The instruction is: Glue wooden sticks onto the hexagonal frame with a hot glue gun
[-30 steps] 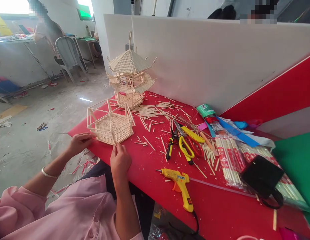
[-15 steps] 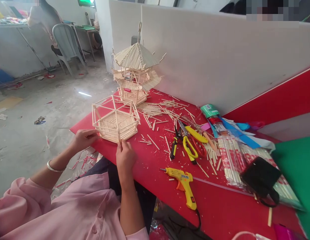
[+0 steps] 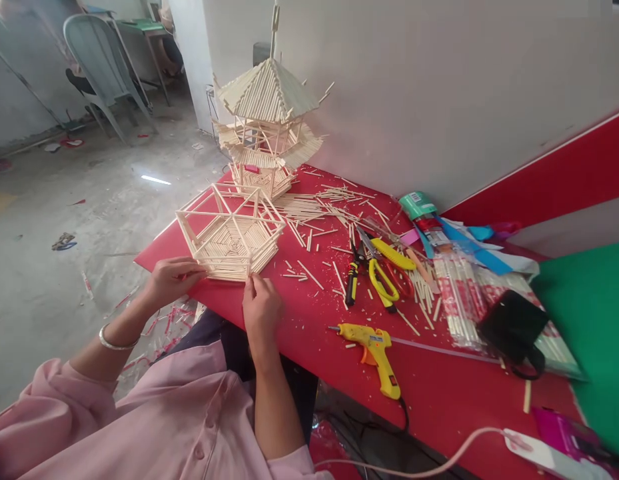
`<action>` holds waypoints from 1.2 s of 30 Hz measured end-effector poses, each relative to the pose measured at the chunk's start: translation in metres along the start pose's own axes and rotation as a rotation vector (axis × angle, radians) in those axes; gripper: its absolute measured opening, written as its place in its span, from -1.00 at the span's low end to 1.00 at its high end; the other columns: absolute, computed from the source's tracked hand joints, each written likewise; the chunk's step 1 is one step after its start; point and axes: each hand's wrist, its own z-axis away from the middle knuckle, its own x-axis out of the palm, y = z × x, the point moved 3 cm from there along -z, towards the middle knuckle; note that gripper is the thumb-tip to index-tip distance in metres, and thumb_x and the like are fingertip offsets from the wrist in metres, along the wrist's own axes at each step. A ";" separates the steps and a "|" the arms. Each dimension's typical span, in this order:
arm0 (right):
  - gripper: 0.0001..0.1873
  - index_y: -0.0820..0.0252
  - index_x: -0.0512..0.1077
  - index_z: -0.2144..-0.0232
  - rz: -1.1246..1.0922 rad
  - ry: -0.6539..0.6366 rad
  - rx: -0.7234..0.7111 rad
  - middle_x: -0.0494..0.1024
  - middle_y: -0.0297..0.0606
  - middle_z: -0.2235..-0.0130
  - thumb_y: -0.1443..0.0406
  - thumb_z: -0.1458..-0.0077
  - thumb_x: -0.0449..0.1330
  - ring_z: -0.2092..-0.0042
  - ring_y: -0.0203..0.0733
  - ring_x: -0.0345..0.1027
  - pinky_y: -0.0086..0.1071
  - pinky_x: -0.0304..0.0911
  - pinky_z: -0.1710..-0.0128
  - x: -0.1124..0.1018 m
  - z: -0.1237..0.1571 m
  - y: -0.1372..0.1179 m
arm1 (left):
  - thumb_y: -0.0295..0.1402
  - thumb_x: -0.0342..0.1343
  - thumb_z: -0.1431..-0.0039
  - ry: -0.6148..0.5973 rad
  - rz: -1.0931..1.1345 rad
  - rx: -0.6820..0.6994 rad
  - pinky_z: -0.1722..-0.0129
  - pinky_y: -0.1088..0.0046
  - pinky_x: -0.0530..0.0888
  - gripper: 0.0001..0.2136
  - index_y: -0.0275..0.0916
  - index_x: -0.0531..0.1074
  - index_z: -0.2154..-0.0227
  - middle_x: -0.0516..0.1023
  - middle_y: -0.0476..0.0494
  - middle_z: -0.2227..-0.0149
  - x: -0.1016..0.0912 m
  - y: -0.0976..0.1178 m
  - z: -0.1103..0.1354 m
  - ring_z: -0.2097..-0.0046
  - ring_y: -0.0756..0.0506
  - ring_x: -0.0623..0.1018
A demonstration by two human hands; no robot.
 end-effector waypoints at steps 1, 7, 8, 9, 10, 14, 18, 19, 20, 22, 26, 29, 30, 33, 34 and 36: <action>-0.61 0.22 0.59 0.14 0.003 0.001 -0.005 0.61 -0.13 0.26 0.17 -0.33 0.02 0.29 -0.20 0.47 -0.41 0.26 0.28 0.000 0.000 0.000 | -0.43 0.18 -0.20 -0.001 -0.004 0.000 0.43 0.57 0.46 -0.90 -0.22 0.60 0.35 0.64 -0.09 0.40 0.000 0.001 0.000 0.43 0.03 0.56; -0.62 0.23 0.59 0.12 0.015 0.005 -0.020 0.62 -0.12 0.26 0.19 -0.33 0.02 0.28 -0.19 0.48 -0.42 0.27 0.28 -0.002 0.000 -0.002 | -0.47 0.17 -0.17 0.026 -0.052 0.023 0.44 0.56 0.41 -0.87 -0.23 0.54 0.47 0.54 -0.07 0.43 0.005 0.008 0.001 0.44 0.04 0.49; -0.63 0.22 0.59 0.12 0.020 0.005 -0.017 0.62 -0.12 0.26 0.19 -0.33 0.02 0.28 -0.19 0.48 -0.42 0.27 0.29 -0.002 0.000 -0.002 | -0.46 0.17 -0.17 0.030 -0.062 0.026 0.45 0.56 0.40 -0.86 -0.24 0.52 0.50 0.52 -0.07 0.43 0.006 0.008 0.002 0.45 0.04 0.48; -0.63 0.21 0.59 0.12 0.026 0.004 -0.013 0.62 -0.12 0.26 0.19 -0.32 0.03 0.28 -0.20 0.48 -0.42 0.26 0.29 -0.002 0.000 -0.002 | -0.46 0.18 -0.16 0.033 -0.069 0.026 0.45 0.56 0.40 -0.85 -0.24 0.51 0.52 0.52 -0.07 0.42 0.007 0.008 0.002 0.44 0.04 0.47; -0.64 0.20 0.60 0.13 0.032 0.001 -0.008 0.62 -0.13 0.26 0.20 -0.32 0.03 0.29 -0.20 0.48 -0.43 0.26 0.30 -0.002 0.000 -0.002 | -0.45 0.18 -0.16 0.034 -0.073 0.024 0.45 0.55 0.40 -0.85 -0.24 0.50 0.52 0.52 -0.08 0.41 0.008 0.008 0.002 0.43 0.04 0.48; -0.66 0.19 0.59 0.10 0.050 -0.010 0.001 0.62 -0.17 0.27 0.21 -0.31 0.05 0.29 -0.20 0.48 -0.43 0.23 0.33 -0.002 0.001 -0.001 | -0.46 0.17 -0.17 0.003 -0.067 -0.007 0.42 0.54 0.42 -0.86 -0.24 0.52 0.50 0.56 -0.11 0.36 0.009 0.006 0.002 0.41 0.03 0.50; -0.67 0.18 0.58 0.08 0.055 -0.020 0.007 0.61 -0.18 0.26 0.20 -0.31 0.07 0.27 -0.22 0.48 -0.44 0.21 0.32 -0.001 0.001 -0.001 | -0.45 0.15 -0.18 -0.021 -0.054 -0.040 0.42 0.54 0.45 -0.88 -0.24 0.57 0.43 0.58 -0.13 0.34 0.008 0.006 0.001 0.39 0.02 0.52; -0.67 0.18 0.58 0.09 0.055 -0.022 0.009 0.61 -0.18 0.26 0.19 -0.31 0.07 0.27 -0.22 0.47 -0.44 0.20 0.33 -0.001 0.001 -0.001 | -0.44 0.15 -0.18 -0.025 -0.059 -0.046 0.41 0.54 0.45 -0.87 -0.23 0.58 0.42 0.59 -0.14 0.33 0.008 0.006 0.001 0.39 0.01 0.53; -0.67 0.18 0.58 0.09 0.054 -0.023 0.011 0.61 -0.18 0.26 0.17 -0.32 0.08 0.27 -0.22 0.47 -0.44 0.20 0.33 -0.001 0.001 -0.001 | -0.42 0.15 -0.19 -0.024 -0.072 -0.050 0.39 0.54 0.46 -0.87 -0.23 0.59 0.41 0.59 -0.13 0.33 0.008 0.006 0.001 0.38 0.01 0.54; -0.64 0.17 0.58 0.10 0.045 -0.026 0.015 0.61 -0.19 0.27 0.13 -0.32 0.08 0.28 -0.23 0.47 -0.44 0.18 0.34 -0.001 0.001 -0.002 | -0.39 0.16 -0.20 -0.013 -0.116 -0.062 0.39 0.54 0.46 -0.86 -0.21 0.60 0.40 0.60 -0.12 0.33 0.008 0.005 0.002 0.38 0.01 0.55; -0.57 0.15 0.58 0.09 0.028 -0.032 0.025 0.60 -0.18 0.27 0.05 -0.33 0.03 0.29 -0.24 0.46 -0.45 0.17 0.35 -0.002 0.000 -0.002 | -0.35 0.16 -0.21 -0.018 -0.201 -0.110 0.42 0.55 0.42 -0.86 -0.17 0.63 0.38 0.62 -0.07 0.36 0.008 0.003 0.004 0.40 0.01 0.56; -0.54 0.17 0.58 0.08 0.036 -0.036 0.026 0.60 -0.16 0.26 0.03 -0.34 0.01 0.30 -0.23 0.45 -0.44 0.16 0.35 -0.002 0.000 -0.001 | -0.33 0.16 -0.22 -0.029 -0.198 -0.118 0.41 0.55 0.42 -0.85 -0.17 0.64 0.36 0.62 -0.07 0.38 0.009 0.003 0.005 0.40 0.01 0.56; -0.54 0.17 0.58 0.08 0.042 -0.035 0.025 0.61 -0.16 0.27 0.03 -0.34 0.01 0.30 -0.23 0.45 -0.43 0.15 0.35 -0.002 0.000 -0.001 | -0.33 0.16 -0.22 -0.029 -0.188 -0.114 0.41 0.55 0.42 -0.85 -0.17 0.64 0.36 0.62 -0.07 0.39 0.009 0.004 0.005 0.41 0.01 0.55; -0.52 0.15 0.59 0.08 0.048 -0.027 0.027 0.61 -0.18 0.27 0.02 -0.35 -0.02 0.31 -0.23 0.45 -0.42 0.13 0.36 -0.002 0.000 0.000 | -0.35 0.17 -0.21 -0.013 -0.162 -0.101 0.42 0.54 0.42 -0.85 -0.18 0.64 0.37 0.61 -0.07 0.40 0.009 0.005 0.004 0.42 0.01 0.54; -0.52 0.14 0.59 0.08 0.047 -0.025 0.028 0.61 -0.18 0.27 0.02 -0.36 -0.03 0.31 -0.23 0.45 -0.42 0.12 0.36 -0.002 0.000 0.000 | -0.36 0.17 -0.21 -0.009 -0.156 -0.095 0.42 0.54 0.42 -0.86 -0.18 0.64 0.37 0.61 -0.07 0.40 0.009 0.005 0.004 0.42 0.02 0.54; -0.50 0.14 0.59 0.09 0.047 -0.021 0.034 0.60 -0.19 0.28 0.02 -0.37 -0.05 0.32 -0.24 0.43 -0.43 0.11 0.37 -0.002 0.000 0.000 | -0.37 0.17 -0.21 -0.007 -0.148 -0.086 0.41 0.54 0.43 -0.86 -0.19 0.63 0.37 0.61 -0.07 0.39 0.009 0.005 0.004 0.42 0.02 0.53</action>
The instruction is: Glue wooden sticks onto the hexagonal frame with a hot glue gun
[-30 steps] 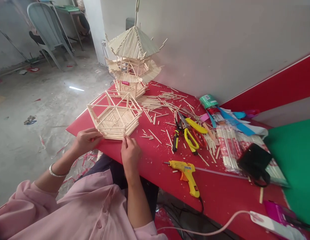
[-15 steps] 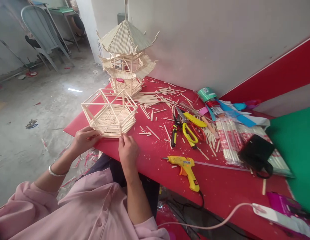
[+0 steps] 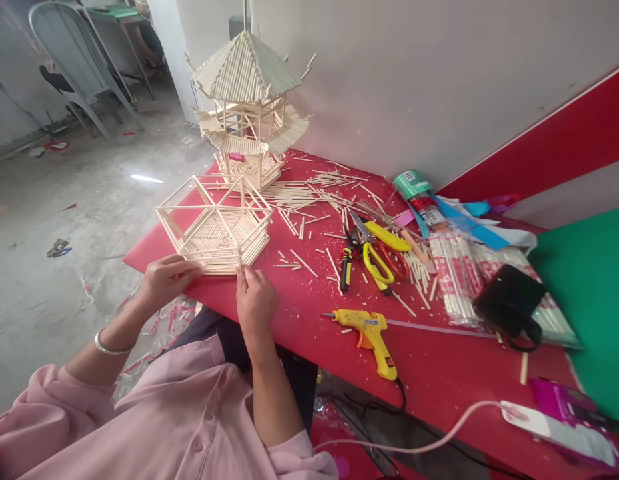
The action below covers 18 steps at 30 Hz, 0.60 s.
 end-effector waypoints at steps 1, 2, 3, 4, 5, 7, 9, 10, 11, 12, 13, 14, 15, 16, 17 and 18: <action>-0.49 0.14 0.60 0.10 0.002 0.005 0.003 0.60 -0.19 0.30 0.02 -0.37 -0.06 0.33 -0.25 0.42 -0.43 0.10 0.37 0.000 0.000 0.000 | -0.38 0.17 -0.21 0.000 0.003 0.005 0.41 0.54 0.43 -0.87 -0.19 0.63 0.37 0.61 -0.07 0.39 0.000 0.000 0.000 0.42 0.02 0.53; -0.49 0.13 0.60 0.11 0.004 0.008 0.004 0.60 -0.19 0.31 0.01 -0.37 -0.06 0.34 -0.25 0.42 -0.43 0.09 0.38 0.000 0.000 0.000 | -0.39 0.17 -0.21 0.000 0.006 0.012 0.41 0.54 0.43 -0.87 -0.19 0.63 0.37 0.61 -0.07 0.39 0.000 -0.001 0.000 0.43 0.03 0.53; -0.48 0.13 0.61 0.12 0.004 0.011 0.004 0.60 -0.20 0.32 0.01 -0.37 -0.07 0.35 -0.25 0.41 -0.43 0.09 0.38 0.000 0.000 0.000 | -0.39 0.17 -0.21 0.002 0.009 0.018 0.41 0.54 0.44 -0.87 -0.19 0.63 0.37 0.61 -0.07 0.39 0.000 -0.001 0.000 0.43 0.03 0.53; -0.48 0.13 0.61 0.12 0.004 0.014 0.003 0.59 -0.20 0.33 0.01 -0.37 -0.07 0.35 -0.26 0.41 -0.43 0.09 0.38 0.000 0.000 0.000 | -0.40 0.16 -0.21 0.004 0.013 0.027 0.40 0.54 0.44 -0.87 -0.20 0.63 0.36 0.61 -0.08 0.39 0.000 -0.001 0.001 0.43 0.03 0.53; -0.48 0.13 0.61 0.12 0.001 0.015 0.001 0.59 -0.19 0.34 0.01 -0.37 -0.07 0.35 -0.26 0.41 -0.43 0.09 0.38 0.000 0.000 0.000 | -0.42 0.16 -0.21 0.005 0.017 0.036 0.39 0.54 0.45 -0.87 -0.20 0.63 0.35 0.61 -0.08 0.38 0.000 -0.001 0.001 0.42 0.02 0.53; -0.48 0.13 0.61 0.11 -0.004 0.015 -0.003 0.59 -0.19 0.34 0.02 -0.38 -0.07 0.35 -0.26 0.41 -0.43 0.11 0.37 0.001 0.000 0.001 | -0.44 0.14 -0.20 -0.002 0.027 0.053 0.38 0.55 0.47 -0.86 -0.20 0.62 0.33 0.62 -0.09 0.37 -0.001 0.000 0.001 0.41 0.02 0.54; -0.49 0.12 0.61 0.11 -0.007 0.018 -0.007 0.59 -0.19 0.34 0.03 -0.38 -0.07 0.34 -0.27 0.42 -0.43 0.11 0.37 0.001 0.000 0.001 | -0.46 0.13 -0.20 -0.010 0.038 0.060 0.37 0.55 0.48 -0.84 -0.21 0.62 0.33 0.62 -0.10 0.36 -0.001 0.001 0.000 0.41 0.02 0.55; -0.49 0.12 0.61 0.11 -0.007 0.019 -0.008 0.59 -0.19 0.34 0.03 -0.38 -0.07 0.35 -0.27 0.41 -0.43 0.11 0.37 0.001 0.000 0.001 | -0.47 0.12 -0.20 -0.013 0.043 0.062 0.37 0.55 0.49 -0.84 -0.21 0.62 0.33 0.62 -0.10 0.36 -0.002 0.001 0.000 0.40 0.02 0.55; -0.49 0.12 0.62 0.12 -0.007 0.022 -0.008 0.59 -0.19 0.34 0.03 -0.38 -0.07 0.35 -0.27 0.41 -0.43 0.11 0.38 0.001 0.001 0.001 | -0.47 0.12 -0.20 -0.014 0.046 0.061 0.36 0.55 0.49 -0.84 -0.21 0.62 0.33 0.62 -0.10 0.36 -0.002 0.001 0.000 0.40 0.02 0.55; -0.48 0.12 0.62 0.12 -0.005 0.023 -0.006 0.59 -0.19 0.34 0.03 -0.38 -0.07 0.36 -0.27 0.41 -0.43 0.11 0.38 0.001 0.001 0.001 | -0.47 0.12 -0.20 -0.013 0.048 0.058 0.36 0.55 0.49 -0.83 -0.21 0.62 0.34 0.62 -0.10 0.37 -0.003 0.002 0.000 0.40 0.02 0.55; -0.48 0.12 0.62 0.12 -0.003 0.022 -0.005 0.59 -0.19 0.34 0.03 -0.38 -0.08 0.36 -0.27 0.40 -0.43 0.11 0.38 0.001 0.001 0.001 | -0.47 0.11 -0.20 -0.012 0.051 0.054 0.36 0.55 0.49 -0.83 -0.21 0.62 0.34 0.62 -0.10 0.37 -0.003 0.002 0.000 0.40 0.02 0.55; -0.48 0.12 0.61 0.11 -0.001 0.020 -0.004 0.59 -0.18 0.35 0.03 -0.38 -0.08 0.36 -0.27 0.40 -0.43 0.11 0.38 0.001 0.001 0.000 | -0.47 0.11 -0.20 -0.014 0.054 0.050 0.36 0.55 0.50 -0.83 -0.21 0.62 0.34 0.62 -0.11 0.37 -0.003 0.002 -0.001 0.40 0.02 0.55; -0.48 0.12 0.61 0.11 0.000 0.020 -0.003 0.59 -0.18 0.35 0.03 -0.38 -0.08 0.36 -0.27 0.40 -0.43 0.11 0.38 0.001 0.001 0.000 | -0.47 0.11 -0.20 -0.016 0.058 0.047 0.36 0.55 0.50 -0.83 -0.21 0.62 0.34 0.62 -0.11 0.36 -0.003 0.001 -0.001 0.40 0.01 0.55; -0.48 0.12 0.61 0.11 0.000 0.018 -0.002 0.58 -0.18 0.35 0.03 -0.38 -0.08 0.35 -0.27 0.41 -0.43 0.11 0.38 0.001 0.001 0.000 | -0.46 0.11 -0.20 -0.019 0.061 0.047 0.36 0.54 0.50 -0.83 -0.20 0.62 0.34 0.62 -0.11 0.36 -0.003 0.001 -0.001 0.40 0.01 0.55; -0.49 0.12 0.61 0.12 0.001 0.018 -0.001 0.58 -0.18 0.34 0.03 -0.38 -0.08 0.35 -0.27 0.41 -0.44 0.11 0.38 0.000 0.001 0.000 | -0.46 0.10 -0.20 -0.022 0.060 0.049 0.36 0.54 0.50 -0.83 -0.20 0.62 0.34 0.62 -0.11 0.36 -0.003 0.001 -0.001 0.40 0.01 0.56; -0.49 0.12 0.61 0.12 0.000 0.016 -0.001 0.58 -0.18 0.34 0.04 -0.38 -0.08 0.35 -0.27 0.41 -0.44 0.11 0.38 0.000 0.001 -0.001 | -0.46 0.10 -0.21 -0.027 0.054 0.052 0.35 0.54 0.50 -0.82 -0.20 0.62 0.33 0.62 -0.12 0.36 -0.003 0.001 -0.001 0.39 0.01 0.56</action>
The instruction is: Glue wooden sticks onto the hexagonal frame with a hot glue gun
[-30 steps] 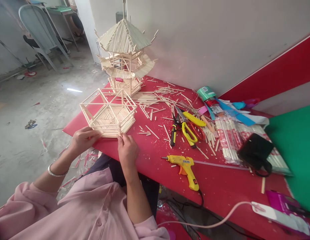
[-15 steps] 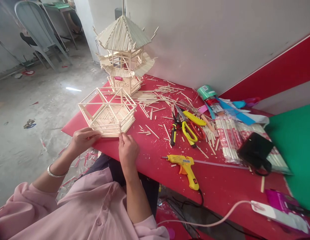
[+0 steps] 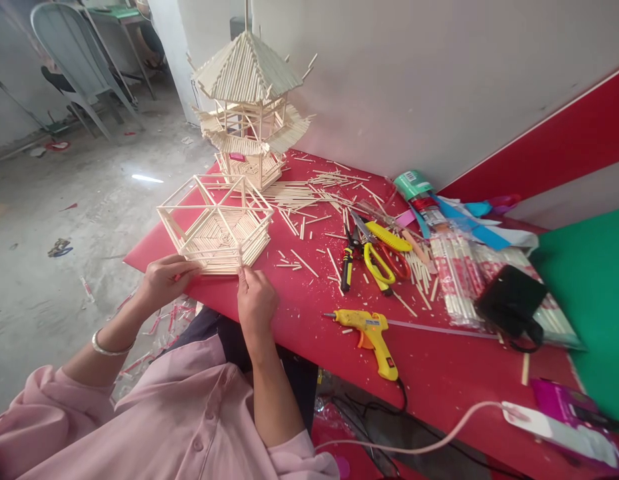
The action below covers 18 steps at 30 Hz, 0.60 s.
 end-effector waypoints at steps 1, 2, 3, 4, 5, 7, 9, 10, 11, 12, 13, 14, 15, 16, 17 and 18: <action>-0.49 0.13 0.61 0.12 -0.002 -0.002 -0.002 0.58 -0.18 0.34 0.05 -0.38 -0.08 0.35 -0.27 0.41 -0.44 0.11 0.38 0.000 0.000 0.000 | -0.46 0.10 -0.21 -0.003 -0.008 0.005 0.35 0.54 0.50 -0.82 -0.21 0.62 0.33 0.62 -0.12 0.36 0.000 0.000 0.000 0.39 0.00 0.56; -0.49 0.14 0.61 0.12 -0.004 -0.006 -0.006 0.58 -0.18 0.34 0.05 -0.38 -0.07 0.34 -0.27 0.41 -0.44 0.11 0.37 0.000 0.000 0.000 | -0.47 0.09 -0.22 -0.005 -0.018 0.012 0.35 0.54 0.50 -0.82 -0.21 0.62 0.33 0.62 -0.12 0.36 0.000 0.001 0.000 0.38 0.00 0.56; -0.50 0.15 0.61 0.12 -0.005 -0.008 -0.010 0.59 -0.18 0.34 0.05 -0.38 -0.07 0.34 -0.27 0.41 -0.44 0.11 0.37 -0.001 0.000 0.000 | -0.47 0.09 -0.22 -0.008 -0.027 0.018 0.34 0.54 0.50 -0.82 -0.21 0.61 0.33 0.62 -0.13 0.36 0.000 0.002 -0.001 0.37 0.00 0.57; -0.50 0.16 0.61 0.12 -0.005 -0.008 -0.014 0.59 -0.17 0.34 0.05 -0.38 -0.06 0.35 -0.27 0.42 -0.44 0.11 0.37 -0.001 0.000 0.000 | -0.47 0.09 -0.23 -0.011 -0.033 0.025 0.35 0.54 0.50 -0.82 -0.21 0.61 0.33 0.62 -0.13 0.36 0.000 0.002 -0.001 0.37 0.00 0.57; -0.50 0.16 0.61 0.12 -0.004 -0.006 -0.018 0.59 -0.17 0.34 0.05 -0.38 -0.06 0.35 -0.26 0.42 -0.44 0.11 0.37 -0.001 0.000 0.001 | -0.47 0.08 -0.23 -0.013 -0.039 0.029 0.35 0.54 0.50 -0.82 -0.21 0.61 0.33 0.61 -0.13 0.37 -0.001 0.003 -0.001 0.37 0.00 0.57; -0.49 0.17 0.61 0.13 -0.004 0.001 -0.023 0.60 -0.17 0.34 0.05 -0.38 -0.07 0.35 -0.26 0.42 -0.44 0.11 0.38 -0.002 0.000 0.001 | -0.45 0.08 -0.24 -0.017 -0.044 0.028 0.36 0.53 0.51 -0.82 -0.21 0.61 0.33 0.61 -0.12 0.38 -0.001 0.004 -0.001 0.38 -0.01 0.57; -0.48 0.17 0.61 0.14 -0.009 0.006 -0.029 0.60 -0.16 0.34 0.04 -0.38 -0.07 0.35 -0.25 0.42 -0.43 0.12 0.38 -0.002 0.000 0.001 | -0.44 0.08 -0.25 -0.016 -0.042 0.021 0.35 0.52 0.51 -0.82 -0.20 0.61 0.31 0.60 -0.13 0.38 0.000 0.004 -0.001 0.38 -0.01 0.56; -0.47 0.17 0.61 0.14 -0.012 0.007 -0.031 0.60 -0.16 0.34 0.04 -0.38 -0.07 0.35 -0.25 0.41 -0.43 0.12 0.38 -0.002 0.000 0.001 | -0.44 0.08 -0.25 -0.014 -0.040 0.019 0.35 0.52 0.52 -0.82 -0.21 0.61 0.31 0.60 -0.13 0.37 0.000 0.004 -0.001 0.38 -0.01 0.56; -0.47 0.17 0.61 0.15 -0.012 0.009 -0.030 0.60 -0.16 0.35 0.03 -0.38 -0.08 0.36 -0.25 0.41 -0.43 0.12 0.38 -0.002 0.000 0.001 | -0.44 0.07 -0.26 -0.013 -0.037 0.018 0.35 0.51 0.52 -0.82 -0.21 0.61 0.30 0.60 -0.13 0.37 0.000 0.004 -0.001 0.38 -0.01 0.56; -0.47 0.16 0.62 0.15 -0.011 0.009 -0.030 0.60 -0.17 0.35 0.03 -0.38 -0.08 0.36 -0.25 0.41 -0.43 0.12 0.38 -0.002 0.000 0.001 | -0.44 0.07 -0.26 -0.013 -0.036 0.018 0.35 0.51 0.52 -0.81 -0.21 0.61 0.30 0.60 -0.13 0.37 0.000 0.004 -0.001 0.38 -0.01 0.56; -0.46 0.16 0.62 0.15 -0.008 0.008 -0.029 0.60 -0.17 0.35 0.02 -0.37 -0.08 0.36 -0.25 0.41 -0.43 0.11 0.39 -0.002 0.000 0.001 | -0.44 0.07 -0.26 -0.014 -0.035 0.019 0.35 0.51 0.51 -0.81 -0.21 0.61 0.30 0.60 -0.13 0.37 0.000 0.004 0.000 0.38 -0.01 0.56; -0.46 0.16 0.62 0.15 -0.006 0.007 -0.028 0.60 -0.17 0.35 0.02 -0.38 -0.09 0.36 -0.25 0.41 -0.43 0.11 0.39 -0.002 0.000 0.001 | -0.44 0.07 -0.26 -0.015 -0.035 0.021 0.36 0.52 0.51 -0.81 -0.21 0.60 0.31 0.60 -0.13 0.37 0.000 0.004 0.000 0.38 -0.01 0.56; -0.45 0.16 0.62 0.15 -0.005 0.004 -0.028 0.60 -0.17 0.35 0.02 -0.38 -0.09 0.36 -0.24 0.41 -0.43 0.11 0.39 -0.002 0.000 0.001 | -0.44 0.06 -0.27 -0.017 -0.036 0.024 0.36 0.52 0.50 -0.81 -0.21 0.60 0.31 0.60 -0.13 0.37 0.000 0.004 -0.001 0.38 0.00 0.56; -0.45 0.16 0.62 0.15 -0.005 0.003 -0.028 0.59 -0.16 0.35 0.02 -0.38 -0.10 0.36 -0.24 0.41 -0.43 0.11 0.39 -0.002 0.000 0.001 | -0.44 0.06 -0.27 -0.017 -0.038 0.028 0.37 0.53 0.49 -0.81 -0.21 0.60 0.31 0.60 -0.13 0.37 0.000 0.004 -0.001 0.38 0.00 0.55; -0.45 0.16 0.62 0.15 -0.006 0.003 -0.029 0.59 -0.16 0.36 0.02 -0.38 -0.10 0.36 -0.24 0.41 -0.43 0.11 0.39 -0.002 0.000 0.001 | -0.44 0.06 -0.27 -0.017 -0.042 0.033 0.39 0.53 0.48 -0.81 -0.21 0.60 0.32 0.59 -0.13 0.37 -0.001 0.004 -0.001 0.38 0.00 0.55; -0.45 0.17 0.62 0.15 -0.007 0.003 -0.031 0.59 -0.16 0.36 0.03 -0.38 -0.09 0.36 -0.24 0.41 -0.43 0.11 0.38 -0.002 0.000 0.001 | -0.44 0.05 -0.27 -0.017 -0.048 0.037 0.40 0.53 0.47 -0.81 -0.21 0.59 0.33 0.59 -0.13 0.38 -0.001 0.005 -0.001 0.39 0.00 0.55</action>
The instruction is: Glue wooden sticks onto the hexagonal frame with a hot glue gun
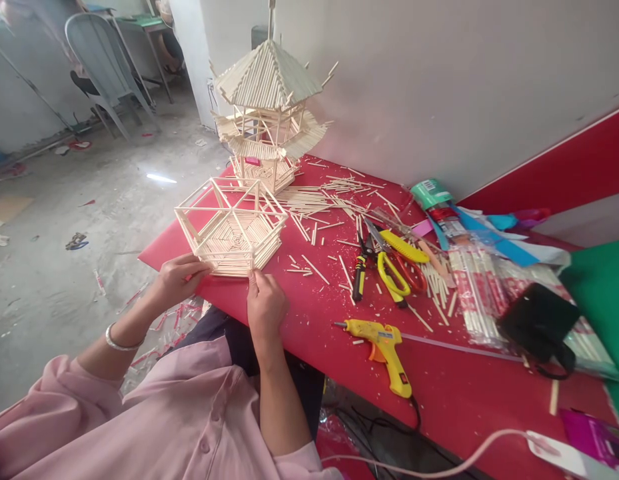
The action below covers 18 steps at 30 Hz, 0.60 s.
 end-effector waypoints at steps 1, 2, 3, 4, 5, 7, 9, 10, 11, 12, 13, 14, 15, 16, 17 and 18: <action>-0.46 0.17 0.61 0.14 -0.001 0.000 -0.002 0.59 -0.17 0.36 0.03 -0.38 -0.09 0.36 -0.25 0.41 -0.43 0.11 0.38 0.000 0.000 0.000 | -0.44 0.05 -0.27 -0.001 -0.006 0.001 0.41 0.53 0.46 -0.81 -0.21 0.59 0.33 0.59 -0.13 0.38 0.000 0.000 0.000 0.39 0.00 0.55; -0.47 0.17 0.61 0.14 -0.001 -0.001 -0.004 0.59 -0.17 0.36 0.04 -0.38 -0.08 0.36 -0.25 0.41 -0.43 0.11 0.38 0.000 0.000 0.000 | -0.44 0.06 -0.27 -0.003 -0.010 0.000 0.41 0.53 0.46 -0.81 -0.21 0.59 0.33 0.59 -0.13 0.38 0.000 0.001 0.000 0.38 0.00 0.55; -0.48 0.16 0.61 0.13 0.001 0.000 -0.006 0.59 -0.17 0.36 0.05 -0.38 -0.07 0.36 -0.25 0.41 -0.43 0.11 0.38 0.000 0.000 0.000 | -0.44 0.06 -0.27 -0.003 -0.009 -0.002 0.41 0.54 0.46 -0.81 -0.21 0.59 0.33 0.59 -0.13 0.37 -0.001 0.001 -0.001 0.38 0.00 0.55; -0.49 0.16 0.61 0.13 0.004 -0.001 -0.008 0.59 -0.17 0.35 0.05 -0.38 -0.07 0.35 -0.25 0.41 -0.43 0.11 0.38 0.000 0.000 0.000 | -0.44 0.06 -0.27 -0.002 -0.004 -0.002 0.41 0.54 0.46 -0.81 -0.21 0.59 0.33 0.60 -0.13 0.37 -0.001 0.001 -0.001 0.38 0.00 0.55; -0.50 0.16 0.61 0.13 0.008 -0.003 -0.010 0.60 -0.17 0.35 0.06 -0.38 -0.06 0.35 -0.25 0.41 -0.43 0.10 0.38 0.000 0.001 0.000 | -0.45 0.06 -0.26 0.002 0.003 -0.001 0.40 0.54 0.46 -0.82 -0.20 0.59 0.32 0.60 -0.13 0.36 -0.001 0.001 -0.001 0.37 0.00 0.56; -0.51 0.16 0.61 0.12 0.015 -0.004 -0.012 0.60 -0.17 0.34 0.06 -0.38 -0.05 0.35 -0.25 0.42 -0.43 0.10 0.39 0.000 0.001 0.000 | -0.46 0.07 -0.25 0.010 0.017 0.007 0.39 0.54 0.46 -0.82 -0.21 0.58 0.33 0.60 -0.13 0.36 -0.001 0.001 0.000 0.37 0.00 0.56; -0.51 0.16 0.61 0.12 0.019 -0.006 -0.012 0.61 -0.17 0.34 0.06 -0.38 -0.05 0.35 -0.25 0.42 -0.43 0.10 0.39 0.001 0.001 0.000 | -0.48 0.07 -0.25 0.013 0.020 0.019 0.38 0.54 0.46 -0.82 -0.21 0.58 0.33 0.60 -0.13 0.36 0.000 0.001 0.000 0.37 0.00 0.56; -0.51 0.16 0.61 0.12 0.020 -0.004 -0.010 0.61 -0.18 0.33 0.07 -0.38 -0.05 0.35 -0.25 0.42 -0.43 0.10 0.39 0.001 0.001 0.000 | -0.48 0.06 -0.25 0.012 0.017 0.023 0.38 0.54 0.46 -0.82 -0.21 0.58 0.32 0.60 -0.13 0.35 0.000 0.001 0.000 0.36 0.00 0.56; -0.52 0.16 0.61 0.12 0.021 -0.002 -0.010 0.61 -0.18 0.33 0.07 -0.38 -0.05 0.35 -0.25 0.42 -0.43 0.10 0.39 0.001 0.001 0.000 | -0.48 0.06 -0.25 0.013 0.013 0.026 0.37 0.54 0.46 -0.82 -0.21 0.58 0.32 0.60 -0.13 0.35 0.000 0.001 0.000 0.36 0.00 0.56; -0.52 0.16 0.61 0.13 0.022 0.001 -0.009 0.61 -0.18 0.33 0.07 -0.38 -0.04 0.34 -0.25 0.42 -0.43 0.10 0.38 0.001 0.001 0.001 | -0.48 0.06 -0.25 0.013 0.010 0.027 0.37 0.54 0.46 -0.81 -0.20 0.58 0.32 0.60 -0.12 0.35 0.000 0.000 0.000 0.36 0.00 0.56; -0.52 0.16 0.61 0.13 0.022 0.005 -0.009 0.61 -0.19 0.33 0.07 -0.38 -0.04 0.34 -0.25 0.42 -0.43 0.10 0.38 0.001 0.001 0.001 | -0.48 0.06 -0.25 0.013 0.007 0.029 0.37 0.54 0.46 -0.82 -0.20 0.58 0.32 0.60 -0.12 0.35 0.000 0.000 0.000 0.36 -0.01 0.56; -0.53 0.16 0.61 0.13 0.024 0.008 -0.010 0.61 -0.19 0.33 0.07 -0.38 -0.03 0.34 -0.25 0.42 -0.42 0.10 0.38 0.001 0.001 0.001 | -0.48 0.06 -0.25 0.012 0.004 0.031 0.37 0.54 0.46 -0.82 -0.21 0.58 0.32 0.60 -0.12 0.35 0.001 0.000 0.001 0.36 -0.01 0.56; -0.53 0.16 0.62 0.14 0.026 0.013 -0.010 0.61 -0.20 0.33 0.07 -0.37 -0.03 0.35 -0.26 0.42 -0.42 0.09 0.39 0.002 0.001 0.001 | -0.48 0.07 -0.25 0.012 0.001 0.033 0.37 0.54 0.46 -0.82 -0.21 0.58 0.32 0.60 -0.12 0.36 0.001 -0.001 0.001 0.36 -0.01 0.56; -0.53 0.15 0.62 0.14 0.029 0.015 -0.011 0.61 -0.20 0.33 0.07 -0.37 -0.03 0.35 -0.26 0.42 -0.42 0.09 0.39 0.002 0.001 0.001 | -0.49 0.07 -0.25 0.012 -0.002 0.035 0.37 0.53 0.46 -0.82 -0.22 0.58 0.32 0.60 -0.13 0.35 0.001 -0.001 0.001 0.35 -0.01 0.56; -0.53 0.15 0.62 0.14 0.032 0.018 -0.011 0.61 -0.21 0.33 0.06 -0.37 -0.03 0.36 -0.26 0.42 -0.41 0.09 0.39 0.002 0.001 0.001 | -0.49 0.07 -0.25 0.010 -0.005 0.035 0.36 0.53 0.47 -0.82 -0.22 0.58 0.32 0.60 -0.13 0.35 0.001 -0.002 0.001 0.35 -0.01 0.56; -0.53 0.14 0.62 0.14 0.033 0.021 -0.012 0.61 -0.21 0.33 0.06 -0.37 -0.03 0.36 -0.27 0.41 -0.41 0.09 0.39 0.002 0.001 0.000 | -0.49 0.07 -0.25 0.008 -0.007 0.036 0.35 0.53 0.47 -0.82 -0.22 0.58 0.32 0.60 -0.13 0.35 0.002 -0.003 0.002 0.35 -0.01 0.56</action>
